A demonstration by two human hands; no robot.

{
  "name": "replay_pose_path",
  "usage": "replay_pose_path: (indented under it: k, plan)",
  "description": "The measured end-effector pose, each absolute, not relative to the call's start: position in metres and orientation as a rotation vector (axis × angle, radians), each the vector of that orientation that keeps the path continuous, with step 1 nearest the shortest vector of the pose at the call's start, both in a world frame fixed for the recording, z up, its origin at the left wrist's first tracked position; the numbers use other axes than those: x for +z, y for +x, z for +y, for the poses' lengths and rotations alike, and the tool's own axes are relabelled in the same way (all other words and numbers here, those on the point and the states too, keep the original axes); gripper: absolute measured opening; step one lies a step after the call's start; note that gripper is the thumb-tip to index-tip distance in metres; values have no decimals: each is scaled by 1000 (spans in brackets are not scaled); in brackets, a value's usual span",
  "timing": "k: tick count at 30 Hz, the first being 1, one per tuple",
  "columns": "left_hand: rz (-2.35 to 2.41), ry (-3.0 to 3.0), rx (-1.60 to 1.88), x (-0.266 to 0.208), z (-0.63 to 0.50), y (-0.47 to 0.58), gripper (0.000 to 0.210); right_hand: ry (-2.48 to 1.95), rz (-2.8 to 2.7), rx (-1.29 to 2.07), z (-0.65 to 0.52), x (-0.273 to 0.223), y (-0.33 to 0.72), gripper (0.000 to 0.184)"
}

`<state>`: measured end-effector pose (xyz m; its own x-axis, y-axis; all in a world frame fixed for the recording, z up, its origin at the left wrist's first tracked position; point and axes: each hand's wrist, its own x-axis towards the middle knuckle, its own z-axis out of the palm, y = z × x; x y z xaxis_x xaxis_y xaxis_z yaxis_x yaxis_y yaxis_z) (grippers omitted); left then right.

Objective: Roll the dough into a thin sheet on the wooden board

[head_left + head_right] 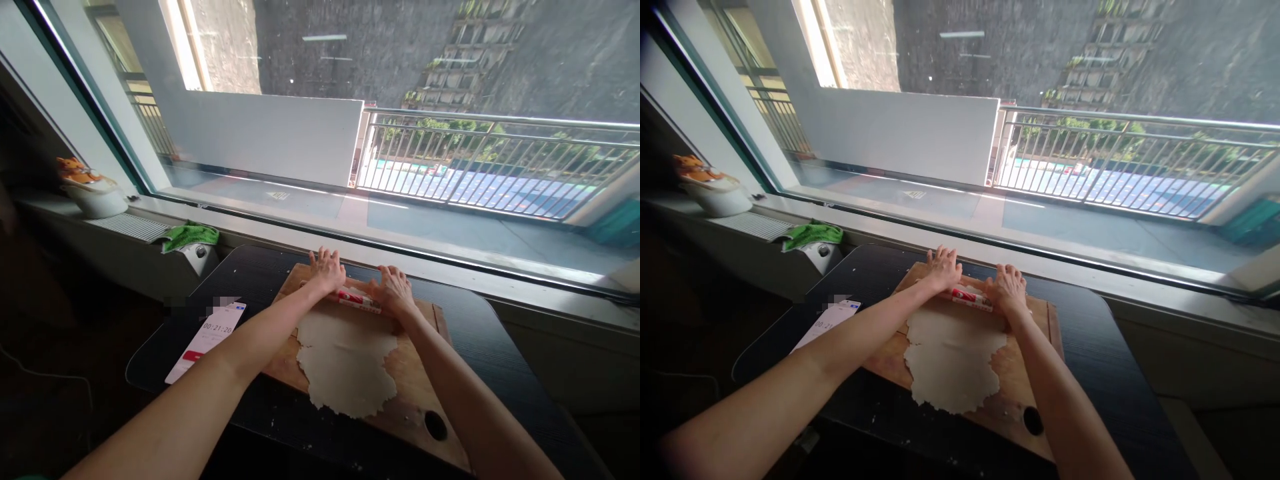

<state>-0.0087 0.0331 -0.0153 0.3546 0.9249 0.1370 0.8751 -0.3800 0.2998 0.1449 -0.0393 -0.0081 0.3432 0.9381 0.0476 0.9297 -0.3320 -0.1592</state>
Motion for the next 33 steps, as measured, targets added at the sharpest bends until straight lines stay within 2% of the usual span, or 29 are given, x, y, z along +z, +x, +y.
replay_pose_path:
  k: [4, 9, 15, 21, 29, 33]
  plan:
    - [1553, 2456, 356, -23, 12, -21, 49, -2391, -1785, 93, -66, -11, 137, 47]
    - [1480, 2529, 465, -33, -3, -31, 46, -2231, -1987, -68, -90, -19, 132, 41]
    - [1613, 2442, 406, -18, 37, -7, 46, -2442, -1696, 56, -43, -5, 145, 45]
    - [1538, 2491, 401, -27, 6, -24, 45, -2364, -1792, 148, -77, -11, 135, 40]
    - [1648, 2432, 361, -20, 43, -4, 48, -2438, -1634, 23, -39, -4, 145, 43]
    - [1628, 2492, 454, -26, 41, -6, 50, -2435, -1646, 18, -41, -6, 146, 45]
